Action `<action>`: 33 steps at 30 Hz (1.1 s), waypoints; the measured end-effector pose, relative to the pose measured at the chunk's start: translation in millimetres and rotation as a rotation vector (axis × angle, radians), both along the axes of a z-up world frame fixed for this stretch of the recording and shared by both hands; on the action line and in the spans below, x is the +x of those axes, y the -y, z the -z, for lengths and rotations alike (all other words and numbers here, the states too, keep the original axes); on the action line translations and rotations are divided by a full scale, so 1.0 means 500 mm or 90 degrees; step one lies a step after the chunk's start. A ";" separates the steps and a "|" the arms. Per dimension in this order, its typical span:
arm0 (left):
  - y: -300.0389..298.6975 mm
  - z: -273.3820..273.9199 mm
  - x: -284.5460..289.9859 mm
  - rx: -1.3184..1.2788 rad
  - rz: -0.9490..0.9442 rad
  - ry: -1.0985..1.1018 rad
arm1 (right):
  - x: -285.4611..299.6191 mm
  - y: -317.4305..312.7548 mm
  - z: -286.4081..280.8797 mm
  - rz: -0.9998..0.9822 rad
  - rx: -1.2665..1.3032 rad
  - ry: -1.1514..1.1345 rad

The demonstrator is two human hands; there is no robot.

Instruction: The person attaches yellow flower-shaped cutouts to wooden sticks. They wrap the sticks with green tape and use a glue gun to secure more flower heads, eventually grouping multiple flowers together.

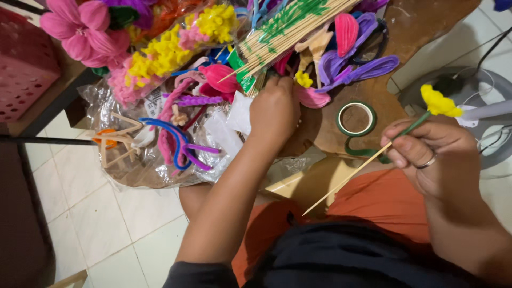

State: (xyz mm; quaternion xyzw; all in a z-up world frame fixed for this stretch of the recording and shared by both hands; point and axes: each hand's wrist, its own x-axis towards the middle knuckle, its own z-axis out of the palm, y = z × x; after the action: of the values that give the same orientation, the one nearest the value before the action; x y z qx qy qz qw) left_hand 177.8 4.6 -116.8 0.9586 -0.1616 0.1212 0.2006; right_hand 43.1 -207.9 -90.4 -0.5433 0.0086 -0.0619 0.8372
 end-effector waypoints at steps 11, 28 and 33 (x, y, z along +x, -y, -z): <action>-0.082 -0.167 0.002 0.093 0.013 -0.197 | 0.037 -0.011 0.011 0.024 -0.162 -0.033; -0.049 -0.161 0.347 0.526 -0.111 -0.097 | 0.052 0.021 0.072 -0.032 -0.192 -0.025; -0.077 -0.209 0.352 0.175 -0.141 -0.136 | 0.060 0.011 0.044 -0.035 -0.212 -0.010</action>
State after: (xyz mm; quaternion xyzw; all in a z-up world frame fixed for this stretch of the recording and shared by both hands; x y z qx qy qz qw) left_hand 353.8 42.9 -12.5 0.9963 -0.0479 0.0170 0.0691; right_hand 73.2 -213.4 -112.4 -0.6748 -0.0096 -0.0353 0.7371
